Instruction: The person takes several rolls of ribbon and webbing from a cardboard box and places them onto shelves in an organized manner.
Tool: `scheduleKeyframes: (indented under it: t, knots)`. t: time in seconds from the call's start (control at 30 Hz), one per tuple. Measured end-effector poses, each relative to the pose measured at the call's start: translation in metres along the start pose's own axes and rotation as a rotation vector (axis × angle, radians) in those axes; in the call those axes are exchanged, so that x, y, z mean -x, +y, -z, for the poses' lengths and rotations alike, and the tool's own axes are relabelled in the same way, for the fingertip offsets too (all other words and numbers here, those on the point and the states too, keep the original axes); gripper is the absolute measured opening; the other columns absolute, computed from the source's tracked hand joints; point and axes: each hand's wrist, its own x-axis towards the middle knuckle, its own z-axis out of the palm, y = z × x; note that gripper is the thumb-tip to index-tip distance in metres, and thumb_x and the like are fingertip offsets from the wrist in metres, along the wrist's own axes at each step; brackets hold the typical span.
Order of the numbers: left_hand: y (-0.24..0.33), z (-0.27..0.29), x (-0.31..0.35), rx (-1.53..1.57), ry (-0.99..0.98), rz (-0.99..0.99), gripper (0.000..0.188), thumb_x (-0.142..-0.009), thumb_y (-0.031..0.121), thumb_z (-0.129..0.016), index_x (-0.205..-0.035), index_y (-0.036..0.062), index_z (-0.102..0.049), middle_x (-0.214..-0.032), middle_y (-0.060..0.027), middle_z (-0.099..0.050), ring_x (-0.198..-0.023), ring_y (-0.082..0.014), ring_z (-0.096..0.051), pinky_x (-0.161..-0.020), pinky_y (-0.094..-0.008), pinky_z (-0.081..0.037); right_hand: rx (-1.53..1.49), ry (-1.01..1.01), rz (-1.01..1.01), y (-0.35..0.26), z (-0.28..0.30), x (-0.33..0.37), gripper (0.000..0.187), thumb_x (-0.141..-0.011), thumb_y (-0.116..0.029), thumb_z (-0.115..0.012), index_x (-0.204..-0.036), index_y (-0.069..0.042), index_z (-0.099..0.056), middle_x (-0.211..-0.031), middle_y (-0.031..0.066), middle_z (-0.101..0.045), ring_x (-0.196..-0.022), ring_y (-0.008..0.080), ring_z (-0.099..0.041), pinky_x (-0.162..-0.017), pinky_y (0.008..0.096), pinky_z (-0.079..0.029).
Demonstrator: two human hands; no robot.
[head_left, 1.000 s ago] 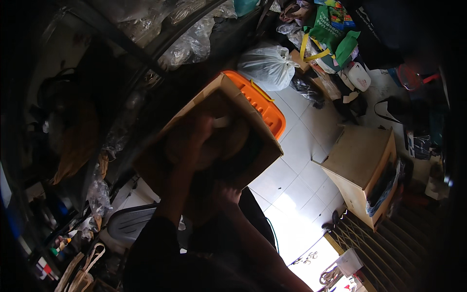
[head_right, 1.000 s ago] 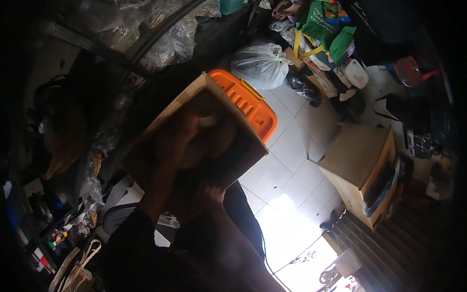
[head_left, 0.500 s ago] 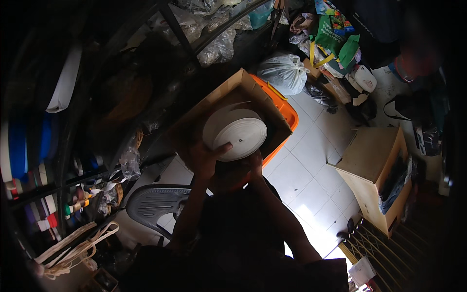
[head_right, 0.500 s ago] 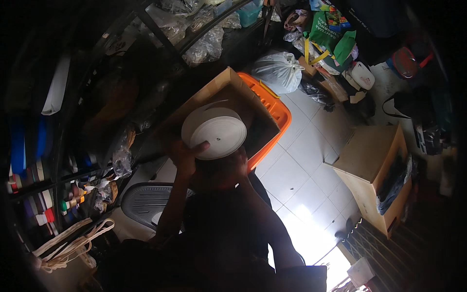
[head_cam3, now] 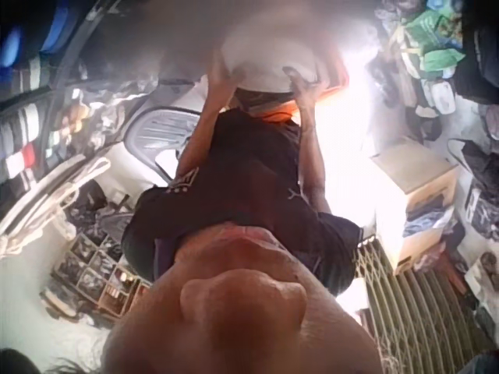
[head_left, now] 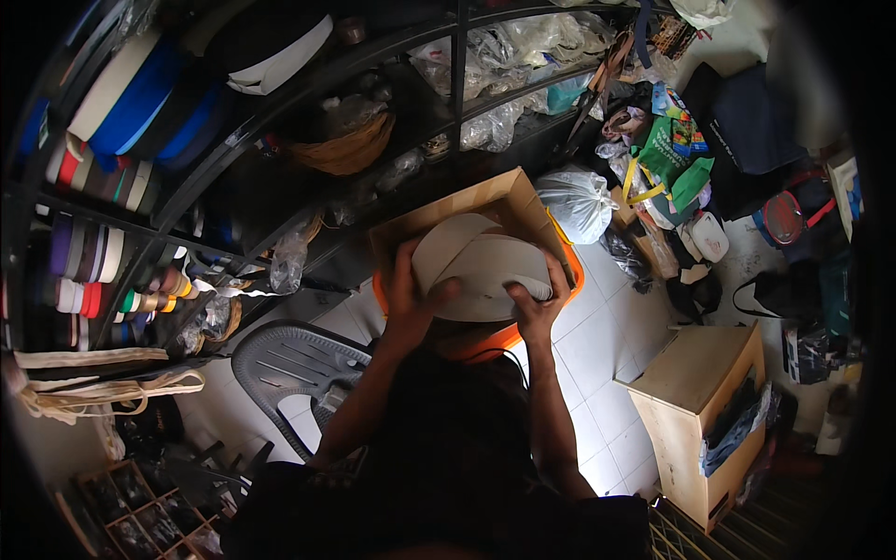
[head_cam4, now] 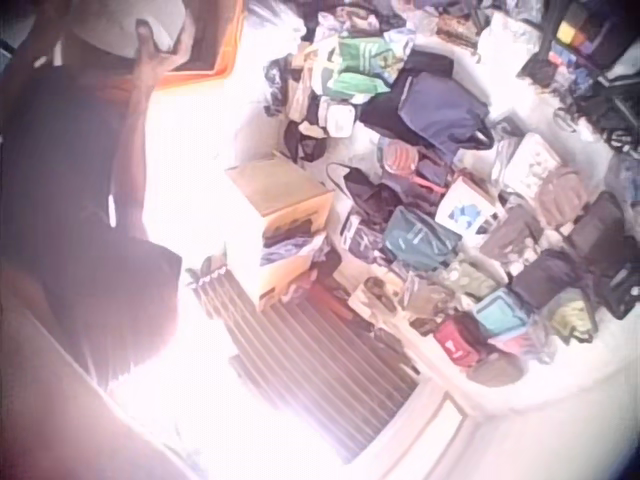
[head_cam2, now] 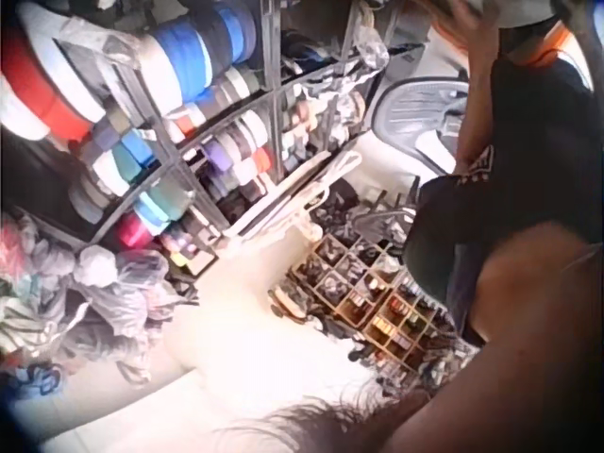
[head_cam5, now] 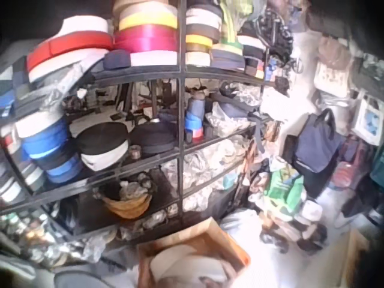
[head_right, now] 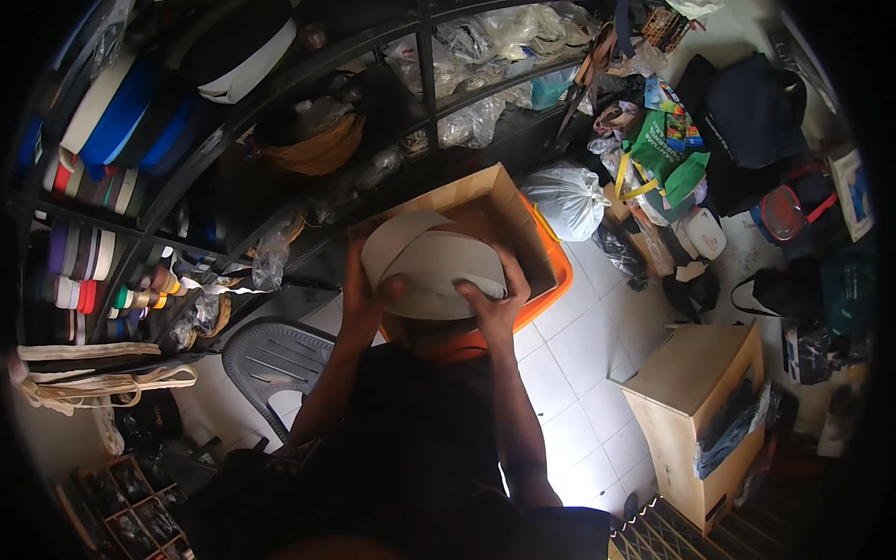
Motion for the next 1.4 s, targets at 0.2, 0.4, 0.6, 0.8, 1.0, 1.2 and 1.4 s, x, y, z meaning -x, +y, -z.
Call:
scheduleKeyframes:
  t: [0.2, 0.4, 0.6, 0.8, 1.0, 1.2, 1.4]
  knots:
    - [0.018, 0.016, 0.006, -0.132, -0.095, -0.071, 0.053, -0.088, 0.031, -0.066, -0.130, 0.0065, -0.044, -0.122, -0.0095, -0.054, -0.116, -0.0202, -0.050, -0.099, -0.0340, -0.038, 0.059, -0.147, -0.004, -0.023, -0.009, -0.004, 0.052, -0.062, -0.005, -0.086, -0.109, -0.001, -0.064, -0.097, 0.0050, -0.067, -0.092, 0.0143, -0.062, -0.085, 0.0282, -0.048]
    - [0.020, 0.020, 0.010, 0.013, -0.034, -0.018, 0.051, -0.089, 0.031, -0.064, -0.130, 0.0054, -0.048, -0.122, -0.0095, -0.055, -0.115, -0.0190, -0.051, -0.099, -0.0325, -0.039, -0.065, -0.067, -0.194, -0.044, -0.024, -0.003, 0.043, -0.066, -0.006, -0.083, -0.105, 0.000, -0.065, -0.094, 0.0054, -0.068, -0.087, 0.0126, -0.062, -0.082, 0.0274, -0.049]
    - [0.023, 0.019, 0.006, 0.130, 0.064, 0.239, 0.043, -0.089, 0.026, -0.067, -0.122, 0.0003, -0.057, -0.110, -0.0093, -0.063, -0.102, -0.0156, -0.059, -0.090, -0.0289, -0.046, 0.076, -0.106, -0.281, -0.045, -0.025, -0.006, 0.037, -0.078, -0.019, -0.077, -0.105, 0.002, -0.064, -0.093, 0.0066, -0.067, -0.086, 0.0129, -0.061, -0.080, 0.0263, -0.047]
    - [0.009, 0.026, 0.012, 0.314, 0.098, 0.342, 0.039, -0.088, 0.023, -0.068, -0.117, -0.0020, -0.061, -0.100, -0.0096, -0.067, -0.088, -0.0145, -0.065, -0.079, -0.0278, -0.052, 0.036, -0.082, -0.467, -0.041, -0.024, -0.004, 0.041, -0.093, -0.038, -0.059, -0.104, 0.001, -0.065, -0.091, 0.0062, -0.064, -0.086, 0.0119, -0.055, -0.081, 0.0240, -0.042]
    - [0.017, 0.026, 0.010, 0.379, 0.096, 0.316, 0.038, -0.088, 0.020, -0.069, -0.116, -0.0034, -0.060, -0.100, -0.0109, -0.067, -0.088, -0.0155, -0.065, -0.079, -0.0281, -0.053, -0.060, -0.109, -0.458, -0.034, -0.023, -0.005, 0.039, -0.091, -0.035, -0.063, -0.106, 0.001, -0.066, -0.094, 0.0078, -0.065, -0.090, 0.0132, -0.057, -0.083, 0.0255, -0.043]
    - [0.023, 0.031, 0.006, 0.266, 0.072, 0.283, 0.040, -0.087, 0.023, -0.070, -0.116, -0.0034, -0.060, -0.101, -0.0118, -0.067, -0.088, -0.0163, -0.065, -0.078, -0.0276, -0.053, 0.050, -0.259, -0.512, -0.042, -0.025, -0.006, 0.045, -0.075, -0.026, -0.078, -0.105, 0.005, -0.066, -0.094, 0.0125, -0.068, -0.086, 0.0179, -0.064, -0.079, 0.0295, -0.050]
    - [0.028, 0.034, 0.004, 0.213, 0.057, 0.316, 0.041, -0.087, 0.024, -0.070, -0.115, -0.0037, -0.061, -0.101, -0.0124, -0.067, -0.089, -0.0167, -0.065, -0.078, -0.0277, -0.053, 0.054, -0.469, -0.542, -0.053, -0.020, -0.015, 0.055, -0.070, -0.015, -0.081, -0.117, 0.006, -0.060, -0.104, 0.0137, -0.067, -0.095, 0.0212, -0.063, -0.088, 0.0318, -0.048]
